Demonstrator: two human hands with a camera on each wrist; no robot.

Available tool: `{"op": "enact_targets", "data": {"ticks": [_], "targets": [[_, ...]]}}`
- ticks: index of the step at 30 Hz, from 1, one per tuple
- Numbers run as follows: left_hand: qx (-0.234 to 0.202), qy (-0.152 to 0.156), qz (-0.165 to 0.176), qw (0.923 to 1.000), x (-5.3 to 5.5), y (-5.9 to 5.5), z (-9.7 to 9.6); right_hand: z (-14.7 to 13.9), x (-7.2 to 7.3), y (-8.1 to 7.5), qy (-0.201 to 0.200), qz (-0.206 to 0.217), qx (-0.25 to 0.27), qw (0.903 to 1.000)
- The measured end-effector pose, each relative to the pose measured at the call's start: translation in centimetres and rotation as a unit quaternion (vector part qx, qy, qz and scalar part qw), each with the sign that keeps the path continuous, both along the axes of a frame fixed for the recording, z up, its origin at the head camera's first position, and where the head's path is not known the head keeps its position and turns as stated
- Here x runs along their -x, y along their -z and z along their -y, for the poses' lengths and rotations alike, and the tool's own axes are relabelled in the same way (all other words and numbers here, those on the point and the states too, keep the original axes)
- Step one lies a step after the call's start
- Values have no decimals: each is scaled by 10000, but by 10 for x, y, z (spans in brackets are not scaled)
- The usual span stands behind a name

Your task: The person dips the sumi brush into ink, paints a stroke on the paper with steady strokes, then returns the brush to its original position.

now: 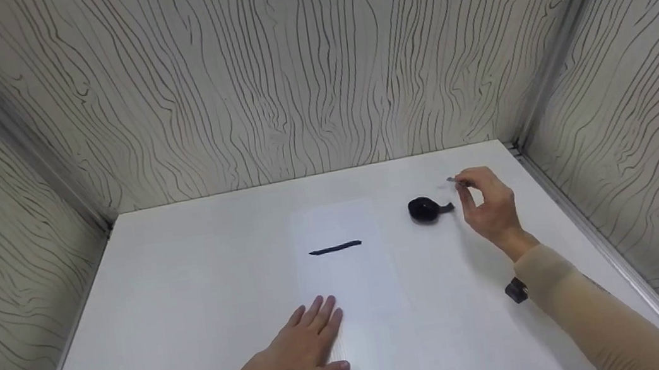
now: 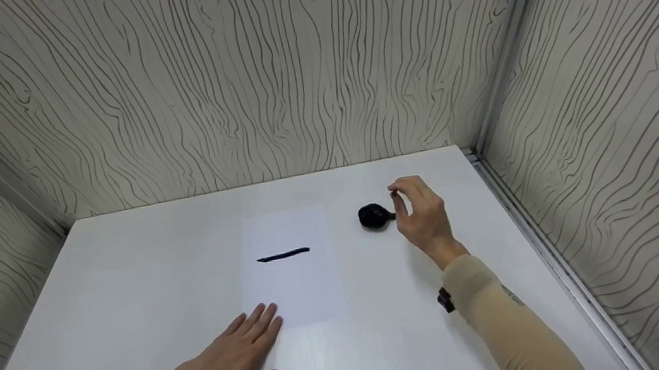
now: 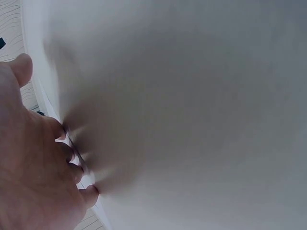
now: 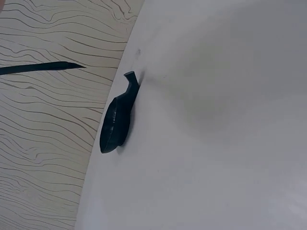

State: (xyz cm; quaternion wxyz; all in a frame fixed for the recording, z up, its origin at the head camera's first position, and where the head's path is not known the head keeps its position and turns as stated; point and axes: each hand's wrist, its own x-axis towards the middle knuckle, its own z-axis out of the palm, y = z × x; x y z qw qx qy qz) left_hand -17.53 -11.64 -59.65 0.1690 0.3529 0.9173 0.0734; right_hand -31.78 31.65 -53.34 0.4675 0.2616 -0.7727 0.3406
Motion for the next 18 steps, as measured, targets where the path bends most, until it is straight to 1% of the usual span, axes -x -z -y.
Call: {"op": "enact_targets", "data": {"ticks": [4,7,12,14,18], "targets": [[-15,-13,33,10000,0,-1,0,-6,-3,5,1,-40,-842,9964],[-36,-12,57,10000,0,-1,0,-11,-6,8,17,-114,-1524,9883],[-19,0,11,10000,0,-1,0,-16,-7,12,-197,-567,-2536,9654],[1,3,-10,10000,0,-1,0,-17,-6,15,-321,-750,-2827,9557],[-1,3,4,10000,0,-1,0,-19,-6,21,-411,-1080,-3334,9357]]}}
